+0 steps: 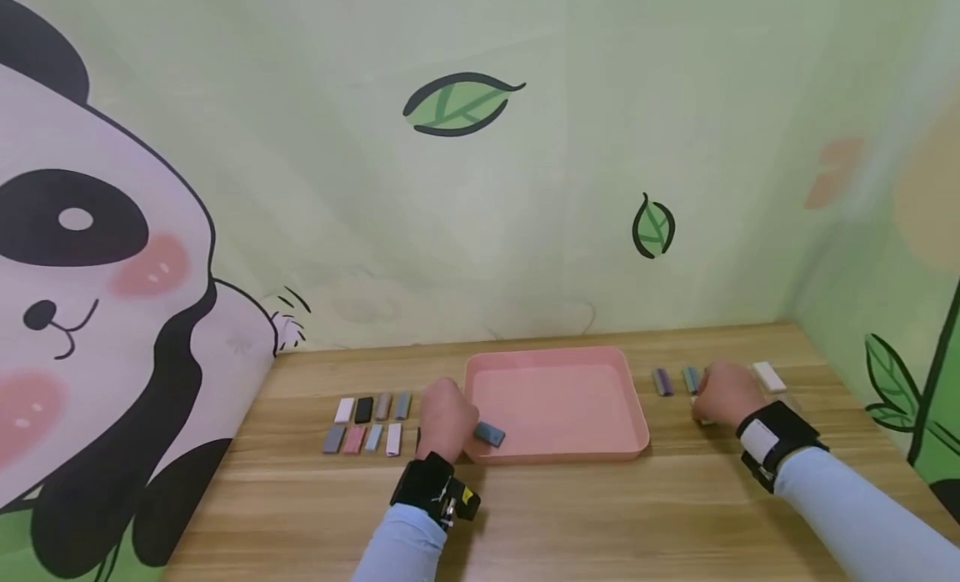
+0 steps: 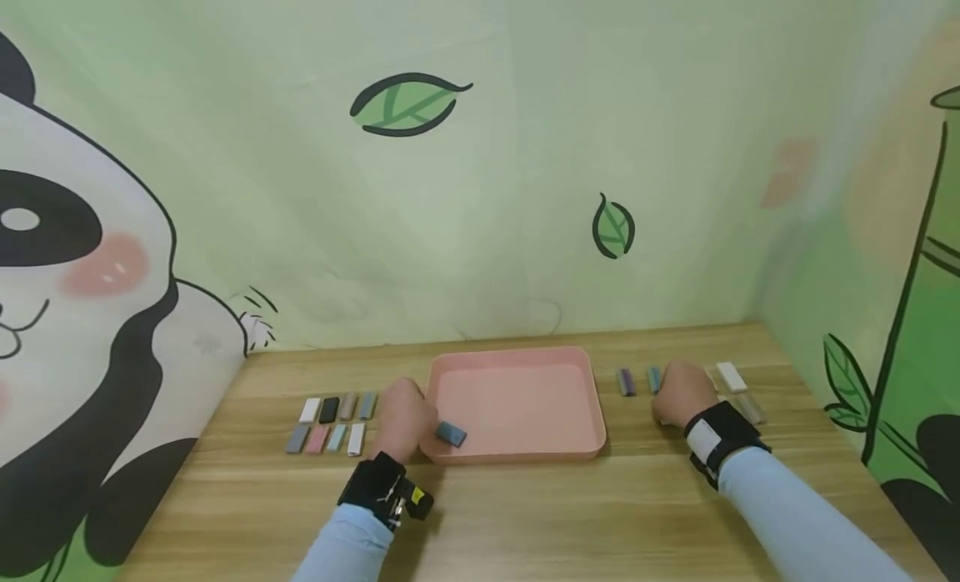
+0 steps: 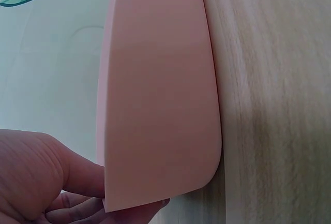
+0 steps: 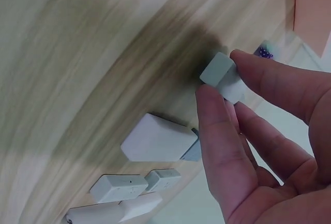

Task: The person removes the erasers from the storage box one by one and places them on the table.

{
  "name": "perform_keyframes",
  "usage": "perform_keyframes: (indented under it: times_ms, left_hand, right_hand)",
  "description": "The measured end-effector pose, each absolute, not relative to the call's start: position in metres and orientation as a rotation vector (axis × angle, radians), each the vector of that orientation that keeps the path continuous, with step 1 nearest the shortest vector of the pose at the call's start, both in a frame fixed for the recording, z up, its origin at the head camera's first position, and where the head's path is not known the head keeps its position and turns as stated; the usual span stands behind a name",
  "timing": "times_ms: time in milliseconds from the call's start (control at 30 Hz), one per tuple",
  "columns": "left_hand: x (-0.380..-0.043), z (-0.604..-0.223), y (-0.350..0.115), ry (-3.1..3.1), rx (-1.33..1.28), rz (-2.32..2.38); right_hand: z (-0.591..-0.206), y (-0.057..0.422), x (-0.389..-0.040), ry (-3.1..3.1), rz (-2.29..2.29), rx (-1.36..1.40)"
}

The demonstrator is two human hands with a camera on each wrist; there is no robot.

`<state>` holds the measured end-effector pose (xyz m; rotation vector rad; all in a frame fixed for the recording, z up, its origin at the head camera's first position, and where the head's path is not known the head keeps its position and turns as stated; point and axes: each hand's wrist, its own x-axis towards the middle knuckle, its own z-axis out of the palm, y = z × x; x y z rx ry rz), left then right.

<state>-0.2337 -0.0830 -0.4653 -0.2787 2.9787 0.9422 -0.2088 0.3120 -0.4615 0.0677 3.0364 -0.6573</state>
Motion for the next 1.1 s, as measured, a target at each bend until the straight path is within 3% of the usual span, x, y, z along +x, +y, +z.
perform_keyframes:
  times_ms: [900,1100]
  left_hand:
    - [-0.231,-0.468,-0.087,2.919,-0.294,1.022]
    - [-0.233,-0.467,-0.087,2.917,-0.284,1.033]
  right_hand:
    - [-0.466,0.307,-0.206,2.976,-0.663,0.18]
    - [-0.44,0.3,-0.209,3.055,-0.617,0.108]
